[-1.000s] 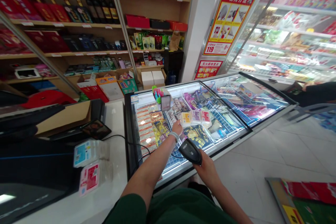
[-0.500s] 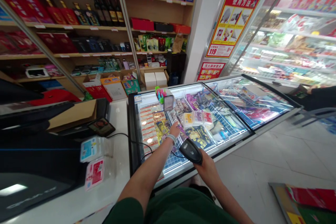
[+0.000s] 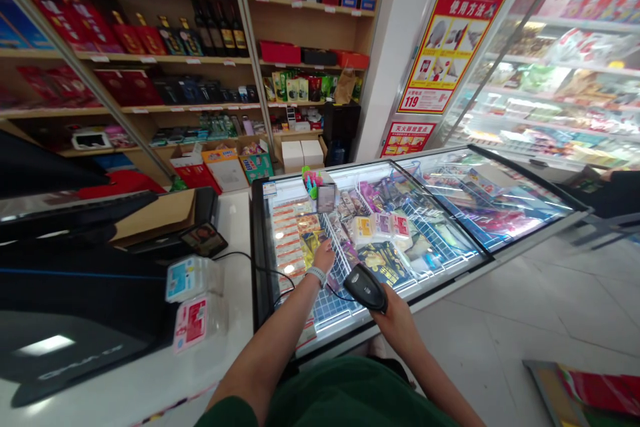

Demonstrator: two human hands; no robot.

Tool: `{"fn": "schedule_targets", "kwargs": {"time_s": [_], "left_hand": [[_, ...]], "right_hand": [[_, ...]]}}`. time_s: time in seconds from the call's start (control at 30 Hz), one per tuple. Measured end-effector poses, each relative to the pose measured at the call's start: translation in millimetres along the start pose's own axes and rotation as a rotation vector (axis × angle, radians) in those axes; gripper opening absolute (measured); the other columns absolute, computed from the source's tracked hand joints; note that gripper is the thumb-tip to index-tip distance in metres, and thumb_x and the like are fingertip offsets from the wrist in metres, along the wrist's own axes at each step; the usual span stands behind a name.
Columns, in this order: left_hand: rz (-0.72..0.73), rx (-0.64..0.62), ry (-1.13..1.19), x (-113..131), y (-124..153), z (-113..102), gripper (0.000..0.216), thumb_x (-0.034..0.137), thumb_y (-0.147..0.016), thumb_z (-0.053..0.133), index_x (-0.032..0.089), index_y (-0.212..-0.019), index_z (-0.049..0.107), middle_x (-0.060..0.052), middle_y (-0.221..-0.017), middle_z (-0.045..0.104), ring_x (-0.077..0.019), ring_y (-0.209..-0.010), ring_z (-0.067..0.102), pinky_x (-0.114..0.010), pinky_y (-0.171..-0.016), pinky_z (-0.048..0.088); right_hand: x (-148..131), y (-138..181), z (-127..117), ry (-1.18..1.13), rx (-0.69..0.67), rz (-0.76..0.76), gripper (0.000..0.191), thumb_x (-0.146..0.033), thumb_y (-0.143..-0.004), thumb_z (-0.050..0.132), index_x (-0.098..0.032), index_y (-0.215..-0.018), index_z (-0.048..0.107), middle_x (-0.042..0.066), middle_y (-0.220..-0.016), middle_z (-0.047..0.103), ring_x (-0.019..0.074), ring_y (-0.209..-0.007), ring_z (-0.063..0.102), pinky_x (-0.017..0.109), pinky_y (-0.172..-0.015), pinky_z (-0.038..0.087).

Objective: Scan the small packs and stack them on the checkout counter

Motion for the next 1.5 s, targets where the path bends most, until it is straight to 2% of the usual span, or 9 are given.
{"fn": "schedule_targets", "kwargs": {"time_s": [0.2,0.37,0.7,0.9,1.07,1.2,1.3,1.43,1.5], "left_hand": [[0.008,0.042,-0.052,-3.9,21.3,-31.1,0.056,0.007,-0.077,0.052,0.011,-0.133,0.053,-0.018,-0.131,0.059,-0.0232,-0.117,0.060,-0.035,-0.095,0.049],[0.074,0.100,-0.150,-3.6,45.8,-65.1,0.050,0.013,-0.079,0.056,0.015,-0.130,0.057,-0.015,-0.131,0.060,-0.0234,-0.113,0.062,-0.038,-0.099,0.048],[0.198,0.167,-0.389,5.9,100.4,-136.3,0.051,0.019,-0.082,0.055,0.015,-0.132,0.055,-0.013,-0.134,0.058,-0.0239,-0.124,0.055,-0.040,-0.109,0.039],[0.192,0.148,-0.490,17.8,128.3,-156.4,0.053,0.021,-0.082,0.051,0.014,-0.135,0.052,-0.013,-0.136,0.056,-0.0258,-0.129,0.050,-0.043,-0.110,0.038],[0.279,0.196,-0.666,47.5,153.6,-167.1,0.053,0.021,-0.084,0.046,0.018,-0.136,0.050,-0.010,-0.138,0.054,-0.0243,-0.129,0.048,-0.041,-0.114,0.034],[0.314,0.340,-0.839,74.3,166.5,-191.6,0.053,0.026,-0.088,0.038,0.017,-0.140,0.044,-0.011,-0.140,0.051,-0.0246,-0.131,0.045,-0.042,-0.113,0.033],[0.269,0.571,-1.000,89.0,172.0,-220.2,0.059,0.033,-0.089,0.038,0.011,-0.144,0.037,-0.018,-0.144,0.045,-0.0294,-0.135,0.039,-0.047,-0.111,0.031],[0.105,0.864,-1.142,87.8,171.7,-257.3,0.067,0.042,-0.091,0.036,0.004,-0.145,0.031,-0.029,-0.148,0.033,-0.0409,-0.139,0.028,-0.063,-0.103,0.029],[0.020,0.915,-1.174,79.5,166.8,-270.0,0.068,0.045,-0.089,0.039,0.002,-0.141,0.035,-0.032,-0.145,0.034,-0.0445,-0.134,0.031,-0.065,-0.097,0.032]], "right_hand": [[1.9,-1.2,2.2,0.012,0.004,-0.009,0.031,-0.013,-0.070,0.050,-0.020,-0.099,0.056,0.005,-0.092,0.066,0.0219,-0.087,0.064,0.032,-0.076,0.049],[-0.9,-1.9,3.1,0.008,0.016,-0.014,0.028,-0.014,-0.069,0.050,-0.019,-0.096,0.056,0.005,-0.088,0.066,0.0218,-0.083,0.064,0.032,-0.073,0.049],[-6.5,-1.4,17.1,-0.026,0.056,-0.002,0.027,-0.015,-0.069,0.050,-0.020,-0.096,0.057,0.005,-0.088,0.066,0.0217,-0.084,0.064,0.032,-0.075,0.050],[-8.1,5.0,23.3,-0.030,0.037,0.025,0.026,-0.015,-0.072,0.049,-0.020,-0.096,0.057,0.005,-0.090,0.066,0.0218,-0.086,0.064,0.032,-0.077,0.049],[-6.6,9.1,22.3,-0.031,0.028,0.033,0.031,-0.013,-0.071,0.050,-0.021,-0.100,0.057,0.004,-0.092,0.067,0.0220,-0.088,0.064,0.032,-0.078,0.048],[-5.4,8.8,9.2,-0.035,0.023,0.025,0.029,-0.014,-0.071,0.051,-0.021,-0.099,0.056,0.004,-0.092,0.066,0.0217,-0.087,0.064,0.031,-0.076,0.049],[-4.2,6.9,-5.2,-0.055,0.030,0.021,0.031,-0.014,-0.071,0.050,-0.020,-0.101,0.056,0.005,-0.092,0.067,0.0220,-0.088,0.065,0.032,-0.076,0.049],[1.7,2.9,-18.5,-0.074,0.056,0.009,0.032,-0.015,-0.071,0.049,-0.019,-0.103,0.056,0.006,-0.095,0.067,0.0232,-0.091,0.065,0.034,-0.079,0.050],[6.8,0.3,-20.9,-0.068,0.074,0.006,0.033,-0.016,-0.070,0.050,-0.019,-0.102,0.057,0.007,-0.096,0.068,0.0244,-0.091,0.065,0.036,-0.080,0.050]]}}
Point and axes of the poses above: each hand's wrist, its own y-axis away from the middle knuckle, its own z-axis out of the palm, x = y × z, the point moved 6 cm from there along -y, towards the middle knuckle
